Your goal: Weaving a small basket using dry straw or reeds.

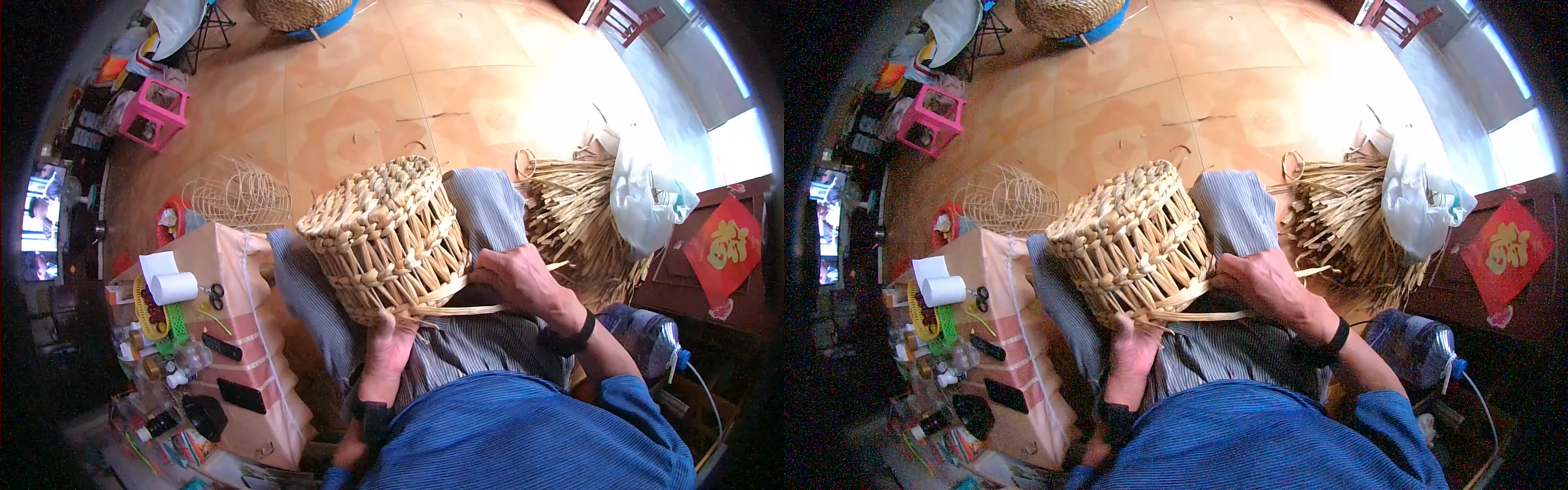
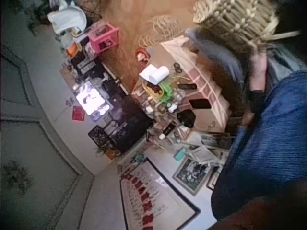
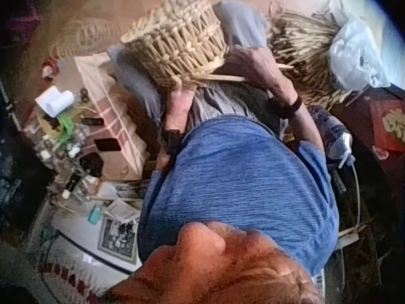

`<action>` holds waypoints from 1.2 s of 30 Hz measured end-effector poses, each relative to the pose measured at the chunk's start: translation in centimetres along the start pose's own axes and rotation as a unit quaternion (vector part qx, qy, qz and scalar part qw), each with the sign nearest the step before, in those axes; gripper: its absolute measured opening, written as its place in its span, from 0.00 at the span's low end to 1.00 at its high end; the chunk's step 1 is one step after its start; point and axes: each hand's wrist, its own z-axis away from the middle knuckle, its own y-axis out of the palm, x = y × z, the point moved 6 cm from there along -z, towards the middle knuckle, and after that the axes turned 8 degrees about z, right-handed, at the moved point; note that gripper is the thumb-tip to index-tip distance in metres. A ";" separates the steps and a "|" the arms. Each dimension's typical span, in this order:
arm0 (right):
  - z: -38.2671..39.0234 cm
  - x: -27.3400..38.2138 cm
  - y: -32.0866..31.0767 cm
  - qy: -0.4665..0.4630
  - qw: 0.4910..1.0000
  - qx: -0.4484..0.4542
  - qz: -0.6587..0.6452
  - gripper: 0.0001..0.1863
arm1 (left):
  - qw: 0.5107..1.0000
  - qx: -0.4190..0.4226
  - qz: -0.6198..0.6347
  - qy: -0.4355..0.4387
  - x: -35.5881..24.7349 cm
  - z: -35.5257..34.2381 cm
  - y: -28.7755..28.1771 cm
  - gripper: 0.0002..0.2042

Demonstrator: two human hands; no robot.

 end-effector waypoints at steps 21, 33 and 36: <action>-1.3 10.1 -1.7 -0.027 0.995 0.035 -0.094 0.11 | 0.961 0.030 -0.265 0.072 0.6 0.5 2.5 0.29; -2.6 8.1 -1.5 0.020 0.998 -0.051 -0.042 0.14 | 0.966 0.023 -0.243 0.081 2.6 -0.6 0.0 0.29; -3.5 9.2 -1.8 0.028 0.998 -0.058 -0.001 0.16 | 0.583 0.112 -0.768 0.242 1.6 -0.4 0.5 0.28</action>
